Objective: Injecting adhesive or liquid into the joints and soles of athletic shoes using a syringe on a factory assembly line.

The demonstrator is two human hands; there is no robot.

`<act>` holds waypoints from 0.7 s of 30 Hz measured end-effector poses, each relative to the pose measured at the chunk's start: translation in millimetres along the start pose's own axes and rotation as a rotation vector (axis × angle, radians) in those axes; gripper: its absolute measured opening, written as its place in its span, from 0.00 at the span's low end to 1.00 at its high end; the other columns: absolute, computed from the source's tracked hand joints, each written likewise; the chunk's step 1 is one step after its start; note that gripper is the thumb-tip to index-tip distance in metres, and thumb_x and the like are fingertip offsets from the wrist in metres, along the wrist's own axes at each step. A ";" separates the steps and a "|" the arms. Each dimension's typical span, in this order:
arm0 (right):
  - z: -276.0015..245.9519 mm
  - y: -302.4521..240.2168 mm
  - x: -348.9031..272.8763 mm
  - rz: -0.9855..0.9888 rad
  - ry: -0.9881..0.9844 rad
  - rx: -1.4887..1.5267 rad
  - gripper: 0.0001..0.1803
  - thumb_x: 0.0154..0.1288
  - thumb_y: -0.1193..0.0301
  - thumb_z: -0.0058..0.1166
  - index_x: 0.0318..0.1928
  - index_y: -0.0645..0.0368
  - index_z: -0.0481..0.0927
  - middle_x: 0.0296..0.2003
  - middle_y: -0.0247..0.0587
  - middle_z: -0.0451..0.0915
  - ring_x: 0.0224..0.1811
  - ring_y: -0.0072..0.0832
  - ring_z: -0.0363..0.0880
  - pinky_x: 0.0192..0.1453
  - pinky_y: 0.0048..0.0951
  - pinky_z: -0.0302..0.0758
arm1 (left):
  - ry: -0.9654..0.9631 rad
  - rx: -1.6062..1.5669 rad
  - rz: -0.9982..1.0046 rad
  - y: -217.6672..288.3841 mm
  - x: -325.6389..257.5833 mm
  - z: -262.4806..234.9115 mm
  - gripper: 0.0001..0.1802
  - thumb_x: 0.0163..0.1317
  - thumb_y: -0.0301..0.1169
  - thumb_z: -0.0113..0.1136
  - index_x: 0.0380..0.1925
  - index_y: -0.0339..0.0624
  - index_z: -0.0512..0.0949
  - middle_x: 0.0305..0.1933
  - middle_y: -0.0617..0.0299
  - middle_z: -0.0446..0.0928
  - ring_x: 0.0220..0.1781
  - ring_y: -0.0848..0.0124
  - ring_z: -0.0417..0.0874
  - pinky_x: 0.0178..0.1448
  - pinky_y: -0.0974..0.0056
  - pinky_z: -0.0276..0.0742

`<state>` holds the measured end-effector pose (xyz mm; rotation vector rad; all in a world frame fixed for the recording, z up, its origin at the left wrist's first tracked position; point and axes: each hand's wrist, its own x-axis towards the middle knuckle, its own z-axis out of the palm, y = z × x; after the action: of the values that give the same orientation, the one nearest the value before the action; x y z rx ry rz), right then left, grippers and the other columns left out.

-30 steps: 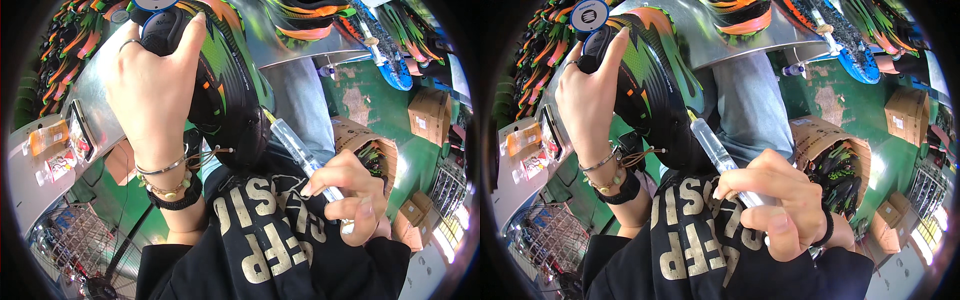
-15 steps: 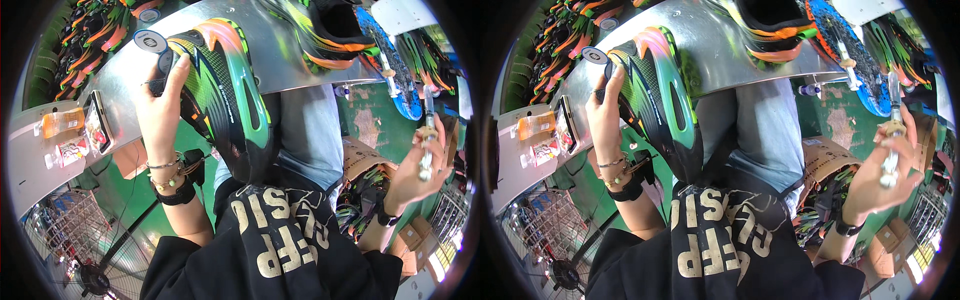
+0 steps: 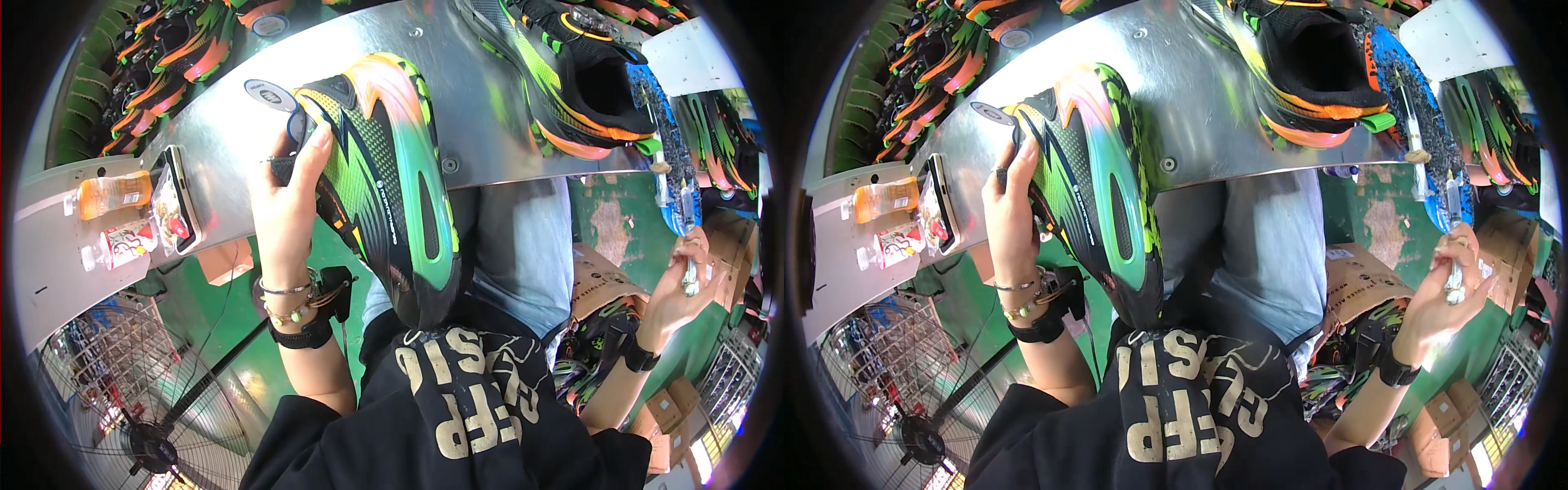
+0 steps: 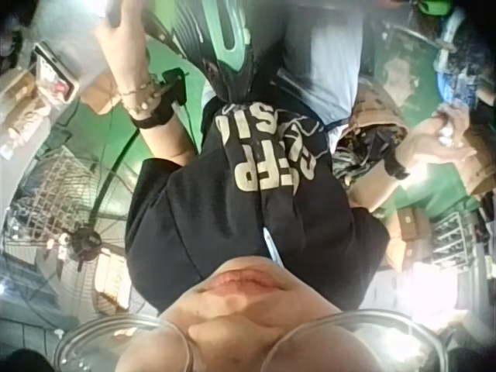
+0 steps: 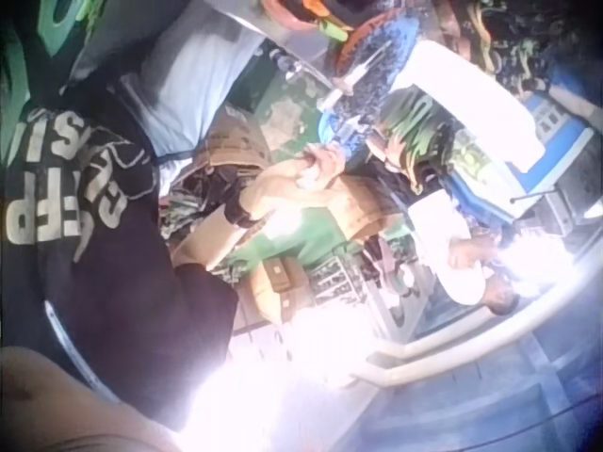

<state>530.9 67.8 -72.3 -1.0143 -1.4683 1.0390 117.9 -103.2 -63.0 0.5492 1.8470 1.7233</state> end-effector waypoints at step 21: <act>36.2 -20.1 -14.2 0.010 0.188 0.333 0.37 0.76 0.50 0.16 0.20 0.63 0.69 0.42 0.48 0.73 0.27 0.26 0.65 0.36 0.26 0.63 | -1.082 1.626 1.264 167.5 48.5 14.7 0.37 0.46 0.25 0.59 0.62 0.50 0.69 0.44 0.68 0.74 0.53 0.70 0.76 0.53 0.67 0.76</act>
<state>495.3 45.3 -60.4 -0.8536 -1.0952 1.1196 78.2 -45.4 97.3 2.8330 1.5062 -0.4441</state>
